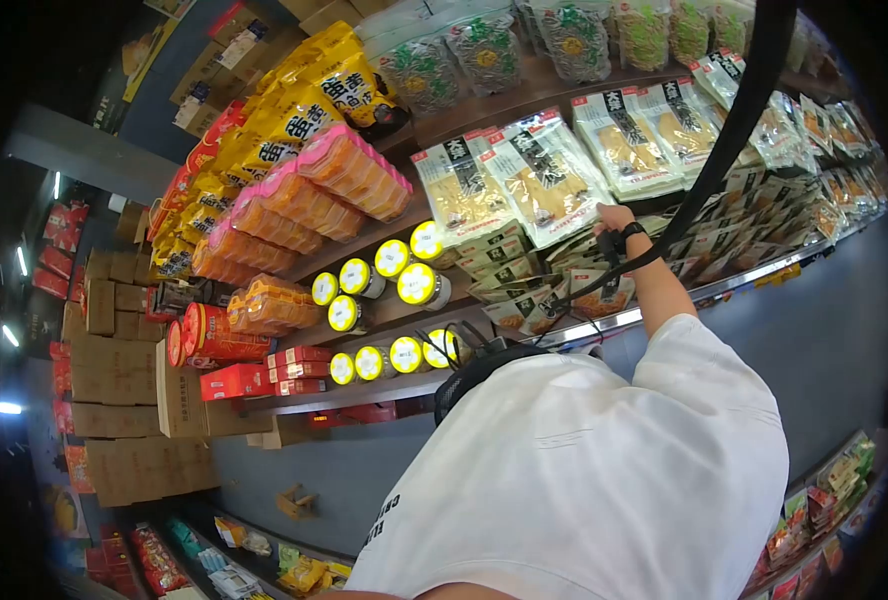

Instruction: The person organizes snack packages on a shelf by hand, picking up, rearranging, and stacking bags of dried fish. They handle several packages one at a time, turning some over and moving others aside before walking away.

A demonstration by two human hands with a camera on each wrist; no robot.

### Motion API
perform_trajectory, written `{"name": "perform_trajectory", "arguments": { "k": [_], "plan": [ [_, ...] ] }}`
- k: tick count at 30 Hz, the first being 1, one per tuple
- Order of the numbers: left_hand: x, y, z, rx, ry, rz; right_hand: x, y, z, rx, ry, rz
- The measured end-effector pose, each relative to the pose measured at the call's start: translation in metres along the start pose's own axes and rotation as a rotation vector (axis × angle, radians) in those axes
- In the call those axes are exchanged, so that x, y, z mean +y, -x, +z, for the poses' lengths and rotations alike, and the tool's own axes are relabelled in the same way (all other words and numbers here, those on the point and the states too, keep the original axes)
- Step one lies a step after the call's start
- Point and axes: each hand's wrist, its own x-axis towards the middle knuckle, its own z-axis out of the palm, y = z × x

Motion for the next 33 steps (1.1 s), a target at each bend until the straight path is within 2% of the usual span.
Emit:
{"name": "perform_trajectory", "arguments": {
  "k": [1,2,4,5,7,10,12,14,15,17,18,19,20,22,26,29,31,33],
  "plan": [
    [-0.003,0.000,-0.001,-0.003,-0.050,0.037,-0.018,0.015,-0.001,-0.037,-0.101,0.160],
    [-0.004,-0.001,-0.002,-0.011,-0.097,0.071,-0.025,0.016,-0.004,-0.033,-0.097,0.156],
    [-0.011,-0.004,-0.002,-0.043,-0.189,0.133,-0.028,0.021,-0.017,-0.046,1.195,-0.665],
    [-0.013,-0.006,-0.002,-0.063,-0.235,0.158,-0.035,0.032,-0.018,-0.054,1.209,-0.654],
    [-0.015,-0.009,-0.002,-0.106,-0.335,0.214,-0.058,0.056,-0.009,-0.010,0.892,-0.376],
    [-0.016,-0.013,-0.002,-0.165,-0.488,0.319,-0.053,0.053,-0.005,0.100,1.075,-0.478],
    [-0.011,-0.014,-0.002,-0.184,-0.588,0.392,-0.020,0.018,-0.006,0.133,1.125,-0.544],
    [-0.007,-0.016,-0.005,-0.183,-0.631,0.425,-0.005,0.003,-0.010,-0.024,-0.498,0.062],
    [-0.006,-0.017,-0.006,-0.178,-0.675,0.446,-0.018,0.018,-0.006,-0.028,-0.495,0.057],
    [-0.006,-0.017,-0.007,-0.176,-0.718,0.467,-0.047,0.074,0.012,-0.170,-0.857,0.110],
    [-0.003,-0.016,-0.007,-0.148,-0.691,0.428,-0.051,0.086,0.025,-0.168,-0.857,0.107],
    [0.000,-0.016,-0.009,-0.122,-0.666,0.390,-0.054,0.096,0.037,-0.090,-0.998,0.127],
    [0.002,-0.018,-0.010,-0.123,-0.665,0.393,-0.055,0.099,0.043,-0.010,-1.135,0.146],
    [0.002,-0.019,-0.019,-0.199,-0.735,0.424,-0.060,0.104,0.051,-0.014,-1.207,0.125],
    [0.013,-0.015,-0.035,-0.162,-0.727,0.477,-0.073,0.095,0.061,-0.003,-1.452,0.128],
    [0.021,-0.009,-0.040,-0.179,-0.855,0.466,-0.086,0.097,0.067,0.018,-1.616,0.111],
    [0.057,0.011,-0.044,-0.153,0.375,-0.376,-0.093,0.097,0.069,0.062,-1.641,0.131],
    [0.069,0.019,-0.044,-0.157,0.295,-0.324,-0.065,0.067,0.069,0.035,-1.658,0.123]
  ]
}}
